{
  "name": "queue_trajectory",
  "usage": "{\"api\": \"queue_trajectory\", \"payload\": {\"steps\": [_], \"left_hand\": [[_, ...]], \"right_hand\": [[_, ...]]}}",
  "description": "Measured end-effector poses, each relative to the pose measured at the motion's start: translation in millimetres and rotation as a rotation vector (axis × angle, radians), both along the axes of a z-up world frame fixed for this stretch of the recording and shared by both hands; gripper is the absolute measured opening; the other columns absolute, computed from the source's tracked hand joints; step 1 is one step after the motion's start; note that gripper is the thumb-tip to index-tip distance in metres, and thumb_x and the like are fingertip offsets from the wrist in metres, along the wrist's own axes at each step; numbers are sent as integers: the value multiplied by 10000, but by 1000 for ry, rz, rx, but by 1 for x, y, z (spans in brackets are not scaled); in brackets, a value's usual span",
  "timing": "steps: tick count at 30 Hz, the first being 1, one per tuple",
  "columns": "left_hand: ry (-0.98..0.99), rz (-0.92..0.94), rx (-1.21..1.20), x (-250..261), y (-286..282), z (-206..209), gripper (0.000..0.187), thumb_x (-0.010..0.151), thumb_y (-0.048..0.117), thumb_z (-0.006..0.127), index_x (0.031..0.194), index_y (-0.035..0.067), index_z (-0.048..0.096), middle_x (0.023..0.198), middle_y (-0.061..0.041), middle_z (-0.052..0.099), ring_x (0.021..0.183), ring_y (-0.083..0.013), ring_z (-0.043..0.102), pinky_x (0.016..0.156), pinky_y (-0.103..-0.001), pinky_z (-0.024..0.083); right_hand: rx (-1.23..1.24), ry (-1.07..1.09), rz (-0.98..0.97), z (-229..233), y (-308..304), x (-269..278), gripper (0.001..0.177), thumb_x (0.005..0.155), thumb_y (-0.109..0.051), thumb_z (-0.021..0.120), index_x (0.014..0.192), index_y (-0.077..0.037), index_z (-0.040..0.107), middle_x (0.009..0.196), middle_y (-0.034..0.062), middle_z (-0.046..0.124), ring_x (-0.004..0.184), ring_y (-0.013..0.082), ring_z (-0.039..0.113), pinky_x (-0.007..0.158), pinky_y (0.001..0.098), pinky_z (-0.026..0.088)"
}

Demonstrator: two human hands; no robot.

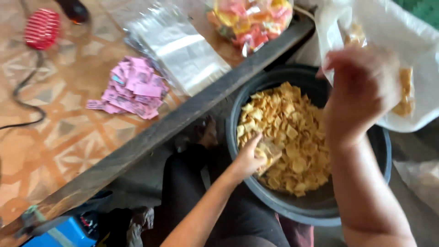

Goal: Manually filling small plastic bags with chips from a large basin and sealing them with a heat sealer.

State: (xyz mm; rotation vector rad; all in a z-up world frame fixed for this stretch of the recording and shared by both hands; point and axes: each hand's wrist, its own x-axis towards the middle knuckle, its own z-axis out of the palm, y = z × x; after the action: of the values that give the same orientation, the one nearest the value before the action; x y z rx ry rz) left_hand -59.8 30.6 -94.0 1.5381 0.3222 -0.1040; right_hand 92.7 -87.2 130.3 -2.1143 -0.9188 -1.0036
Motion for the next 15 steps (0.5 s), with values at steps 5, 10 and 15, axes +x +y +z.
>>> {"api": "queue_trajectory", "payload": {"steps": [5,10,15], "left_hand": [[-46,57,-110,-6,6,-9,922,703,-6,657,1581,39,382,1571,-303,307,821,-333,713,492,-268,631],[9,30,-53,-13,11,56,846,774,-5,598,1582,102,372,1618,-171,313,672,-190,600,484,-253,527],[70,-96,-80,-26,19,83,766,895,30,471,1621,112,242,1673,-95,285,491,-57,363,486,-270,358]], "right_hand": [[209,-80,247,59,78,26,188,1112,-130,746,941,-186,693,917,-46,700,838,181,588,837,335,482],[381,-158,449,102,112,56,104,1108,-94,603,1034,-29,637,954,93,658,838,223,525,769,387,458],[296,348,37,-92,8,78,424,1116,-337,526,1286,22,671,1204,104,624,1158,226,544,985,389,396]]}}
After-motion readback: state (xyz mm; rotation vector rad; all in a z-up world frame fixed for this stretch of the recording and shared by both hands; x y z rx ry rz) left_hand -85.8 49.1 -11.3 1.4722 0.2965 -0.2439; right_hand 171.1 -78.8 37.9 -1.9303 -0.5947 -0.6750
